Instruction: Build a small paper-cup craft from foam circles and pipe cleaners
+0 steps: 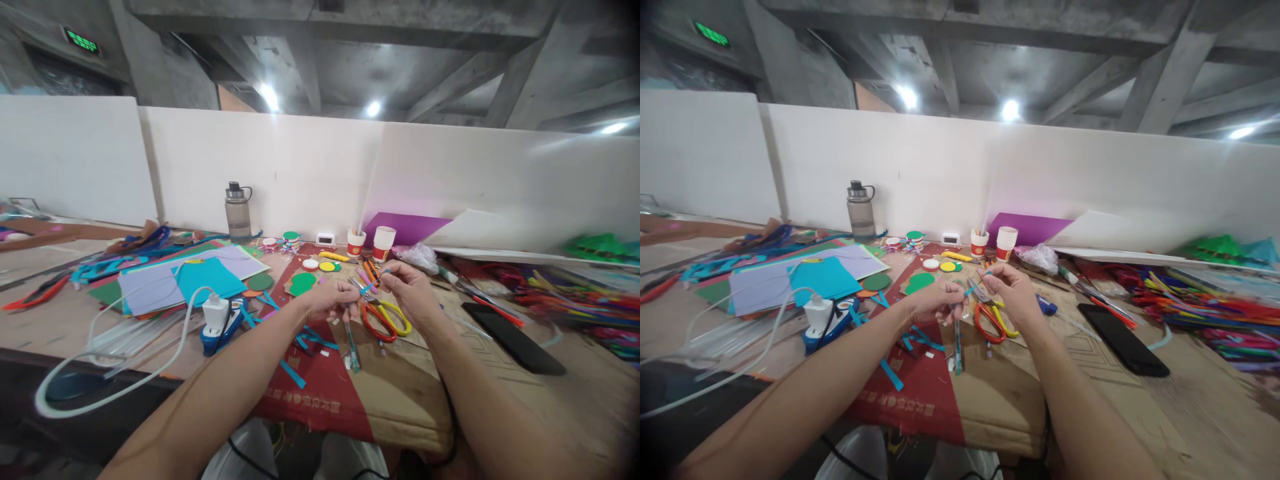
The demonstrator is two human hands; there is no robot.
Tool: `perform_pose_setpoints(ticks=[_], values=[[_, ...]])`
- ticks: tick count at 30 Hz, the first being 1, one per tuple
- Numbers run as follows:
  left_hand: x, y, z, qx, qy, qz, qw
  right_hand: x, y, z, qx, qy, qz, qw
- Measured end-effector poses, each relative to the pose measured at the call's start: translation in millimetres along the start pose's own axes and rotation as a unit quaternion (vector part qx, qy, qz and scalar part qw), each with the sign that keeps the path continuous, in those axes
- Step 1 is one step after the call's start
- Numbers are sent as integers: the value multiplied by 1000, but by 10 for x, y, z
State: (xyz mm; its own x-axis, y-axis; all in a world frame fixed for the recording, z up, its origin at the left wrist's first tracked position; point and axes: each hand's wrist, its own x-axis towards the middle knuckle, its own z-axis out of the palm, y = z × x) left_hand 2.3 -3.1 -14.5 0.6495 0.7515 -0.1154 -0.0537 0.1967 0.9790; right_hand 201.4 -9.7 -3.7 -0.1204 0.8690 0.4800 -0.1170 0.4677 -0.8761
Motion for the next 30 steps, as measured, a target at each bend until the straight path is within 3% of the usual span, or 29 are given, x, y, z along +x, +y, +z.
perform_pose_setpoints(ticks=[5, 7, 11, 15, 19, 22, 26, 30], values=[[129, -88, -47, -54, 112, 20, 992, 10, -8, -33, -44, 191, -109, 974], [152, -115, -24, -67, 129, 13, 989, -20, -37, -24, -115, 224, -182, 951], [111, -80, 87, -111, 98, 18, 989, -118, -69, 57, -286, 143, -299, 899], [60, 21, 145, -142, 121, 45, 982, -184, -22, 146, -347, 62, -355, 866], [50, 87, 117, -129, 165, 55, 976, -190, 18, 165, -365, 23, -369, 854], [30, 116, 107, -95, 182, 31, 978, -186, 8, 148, -370, 31, -380, 847], [5, 127, 134, -62, 128, 14, 990, -187, -10, 131, -364, 46, -402, 839], [25, 109, 133, -72, 121, 52, 989, -181, 19, 144, -370, -6, -371, 852]])
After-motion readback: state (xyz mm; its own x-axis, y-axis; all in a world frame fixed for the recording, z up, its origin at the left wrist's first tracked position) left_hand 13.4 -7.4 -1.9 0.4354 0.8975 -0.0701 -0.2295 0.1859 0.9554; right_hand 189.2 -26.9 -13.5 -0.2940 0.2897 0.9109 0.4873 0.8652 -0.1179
